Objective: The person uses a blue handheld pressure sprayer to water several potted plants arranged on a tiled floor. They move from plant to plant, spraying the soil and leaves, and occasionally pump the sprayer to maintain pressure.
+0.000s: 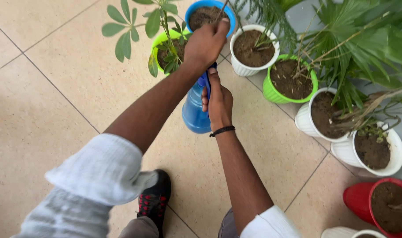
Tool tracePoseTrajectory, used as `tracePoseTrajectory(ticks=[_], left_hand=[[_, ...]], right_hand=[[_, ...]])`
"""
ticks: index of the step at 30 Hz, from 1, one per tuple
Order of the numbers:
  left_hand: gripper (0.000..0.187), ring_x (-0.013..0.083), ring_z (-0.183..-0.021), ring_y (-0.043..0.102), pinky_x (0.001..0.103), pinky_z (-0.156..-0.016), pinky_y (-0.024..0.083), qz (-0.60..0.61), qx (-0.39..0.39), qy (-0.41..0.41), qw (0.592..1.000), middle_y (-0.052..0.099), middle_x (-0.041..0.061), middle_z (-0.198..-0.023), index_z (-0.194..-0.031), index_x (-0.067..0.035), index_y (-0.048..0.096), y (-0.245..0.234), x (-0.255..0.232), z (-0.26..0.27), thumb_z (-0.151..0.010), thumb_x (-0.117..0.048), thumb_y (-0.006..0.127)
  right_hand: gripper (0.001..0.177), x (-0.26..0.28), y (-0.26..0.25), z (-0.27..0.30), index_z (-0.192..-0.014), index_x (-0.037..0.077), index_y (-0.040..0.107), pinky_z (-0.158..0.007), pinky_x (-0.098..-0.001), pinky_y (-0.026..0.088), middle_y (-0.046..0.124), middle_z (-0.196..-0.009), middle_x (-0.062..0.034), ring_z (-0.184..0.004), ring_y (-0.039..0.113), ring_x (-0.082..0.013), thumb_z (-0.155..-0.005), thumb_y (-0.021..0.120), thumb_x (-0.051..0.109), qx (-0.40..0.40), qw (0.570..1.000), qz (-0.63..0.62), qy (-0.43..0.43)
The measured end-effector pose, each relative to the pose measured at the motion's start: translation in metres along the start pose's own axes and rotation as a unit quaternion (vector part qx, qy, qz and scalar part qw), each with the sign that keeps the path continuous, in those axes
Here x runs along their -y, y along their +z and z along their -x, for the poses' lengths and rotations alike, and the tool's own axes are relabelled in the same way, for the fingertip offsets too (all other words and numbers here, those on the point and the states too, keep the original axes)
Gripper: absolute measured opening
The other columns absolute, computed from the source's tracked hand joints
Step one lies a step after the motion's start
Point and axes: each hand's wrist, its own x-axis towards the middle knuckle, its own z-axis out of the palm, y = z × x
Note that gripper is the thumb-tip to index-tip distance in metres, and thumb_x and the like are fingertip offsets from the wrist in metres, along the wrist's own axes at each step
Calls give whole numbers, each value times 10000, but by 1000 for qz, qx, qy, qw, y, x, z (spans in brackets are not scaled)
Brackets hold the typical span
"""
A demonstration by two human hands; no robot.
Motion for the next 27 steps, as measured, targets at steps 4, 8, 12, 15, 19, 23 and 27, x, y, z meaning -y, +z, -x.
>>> tracePoseTrajectory(ticks=[4, 8, 12, 15, 19, 23, 27], left_hand=[[616, 430, -900, 660, 492, -805, 492, 61, -188, 102, 975, 677, 235, -970, -1015, 47, 615, -10, 27, 42, -1013, -544, 441], [821, 352, -761, 701, 500, -745, 555, 87, 62, -131, 986, 657, 171, -780, -933, 37, 613, -12, 55, 76, -906, -741, 354], [958, 268, -666, 704, 502, -693, 592, 130, 240, -319, 908, 620, 120, -699, -873, 14, 662, -29, 69, 73, -805, -867, 290], [970, 252, -665, 698, 475, -666, 597, 125, 241, -313, 910, 623, 112, -716, -934, 31, 675, -32, 74, 77, -778, -864, 335], [963, 298, -782, 682, 497, -662, 611, 184, 156, -313, 919, 653, 162, -892, -1196, 63, 564, -29, 81, 95, -806, -807, 423], [1014, 368, -971, 725, 500, -667, 656, 177, 135, -333, 916, 658, 238, -1125, -1388, 36, 414, -29, 80, 101, -800, -789, 376], [1002, 385, -1018, 726, 486, -618, 674, 133, 131, -356, 916, 677, 266, -1178, -1395, 36, 449, -22, 80, 103, -819, -774, 329]], right_hand=[[541, 4, 5, -11, -729, 118, 587, -451, -282, 379, 516, -595, 8, -494, 477, -104, -956, 507, 603, 9, 998, -64, 20], [566, -11, 14, -23, -752, 67, 605, -431, -296, 366, 514, -589, -17, -488, 481, -118, -971, 481, 574, 22, 1000, -3, -13], [527, -36, 19, -31, -842, 80, 597, -474, -295, 388, 539, -650, -3, -544, 503, -110, -1002, 442, 557, 76, 997, 28, -3], [551, -50, 22, -39, -860, 81, 585, -505, -291, 421, 560, -669, 1, -571, 530, -104, -1015, 387, 571, 111, 993, 37, -4], [598, -69, 26, -46, -934, 61, 616, -556, -298, 442, 580, -755, -13, -651, 546, -109, -1024, 364, 596, 131, 990, 51, -11], [626, -77, 30, -53, -1079, 58, 655, -694, -297, 545, 692, -962, -46, -851, 667, -119, -990, 340, 591, 142, 988, 57, 15], [682, -84, 27, -55, -1186, 45, 640, -742, -315, 563, 698, -1050, -81, -917, 680, -150, -990, 320, 614, 156, 983, 53, 82]])
